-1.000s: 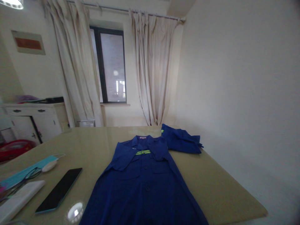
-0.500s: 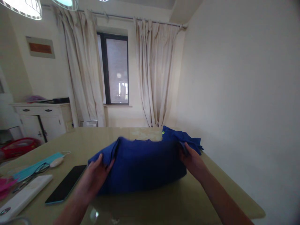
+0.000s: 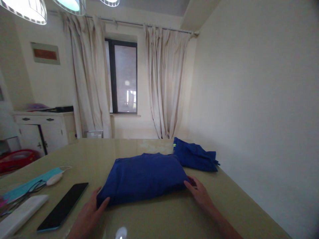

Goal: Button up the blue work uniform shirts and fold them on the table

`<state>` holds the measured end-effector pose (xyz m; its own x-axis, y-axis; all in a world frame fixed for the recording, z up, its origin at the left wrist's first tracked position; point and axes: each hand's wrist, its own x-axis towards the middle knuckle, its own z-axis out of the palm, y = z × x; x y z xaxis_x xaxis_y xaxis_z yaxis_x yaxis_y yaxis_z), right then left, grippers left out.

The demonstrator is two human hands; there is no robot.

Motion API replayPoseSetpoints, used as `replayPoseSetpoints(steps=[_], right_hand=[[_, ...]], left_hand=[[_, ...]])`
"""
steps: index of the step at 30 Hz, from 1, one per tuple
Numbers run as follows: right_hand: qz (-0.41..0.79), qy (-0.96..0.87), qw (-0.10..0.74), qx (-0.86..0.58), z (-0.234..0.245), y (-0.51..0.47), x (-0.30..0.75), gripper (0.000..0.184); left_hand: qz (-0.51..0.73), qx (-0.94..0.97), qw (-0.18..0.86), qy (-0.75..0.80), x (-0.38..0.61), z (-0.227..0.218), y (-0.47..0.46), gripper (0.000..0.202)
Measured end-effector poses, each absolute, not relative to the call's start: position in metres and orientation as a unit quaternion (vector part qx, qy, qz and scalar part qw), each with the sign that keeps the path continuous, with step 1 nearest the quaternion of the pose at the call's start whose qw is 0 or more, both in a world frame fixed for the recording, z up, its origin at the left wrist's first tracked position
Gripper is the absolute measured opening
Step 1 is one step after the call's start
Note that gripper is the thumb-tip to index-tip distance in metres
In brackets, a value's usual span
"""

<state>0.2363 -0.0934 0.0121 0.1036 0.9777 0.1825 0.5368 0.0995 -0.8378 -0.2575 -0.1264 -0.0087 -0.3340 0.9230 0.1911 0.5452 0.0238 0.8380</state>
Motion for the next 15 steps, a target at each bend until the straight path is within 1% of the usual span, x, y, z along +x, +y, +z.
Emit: replayPoseSetpoints(steps=[4, 7, 9, 11, 13, 15], right_hand=[[0.275, -0.640, 0.372, -0.614, 0.037, -0.095, 0.231, 0.044], [0.352, -0.652, 0.331, -0.583, 0.048, -0.123, 0.260, 0.040], [0.417, -0.651, 0.279, -0.570, 0.049, -0.147, 0.288, 0.038], [0.441, -0.639, 0.255, -0.576, 0.048, -0.166, 0.307, 0.038], [0.430, -0.617, 0.279, -0.598, 0.046, -0.173, 0.310, 0.043], [0.407, -0.592, 0.331, -0.612, 0.046, -0.167, 0.299, 0.051]], left_hand=[[0.503, 0.505, 0.402, 0.575, -0.232, 0.018, -0.131, 0.106], [0.528, 0.451, 0.467, 0.547, -0.240, 0.024, -0.151, 0.107], [0.523, 0.411, 0.508, 0.548, -0.258, 0.014, -0.166, 0.104], [0.489, 0.396, 0.532, 0.566, -0.275, 0.000, -0.174, 0.106], [0.476, 0.392, 0.516, 0.594, -0.282, -0.010, -0.173, 0.115], [0.485, 0.382, 0.502, 0.605, -0.275, -0.010, -0.163, 0.126]])
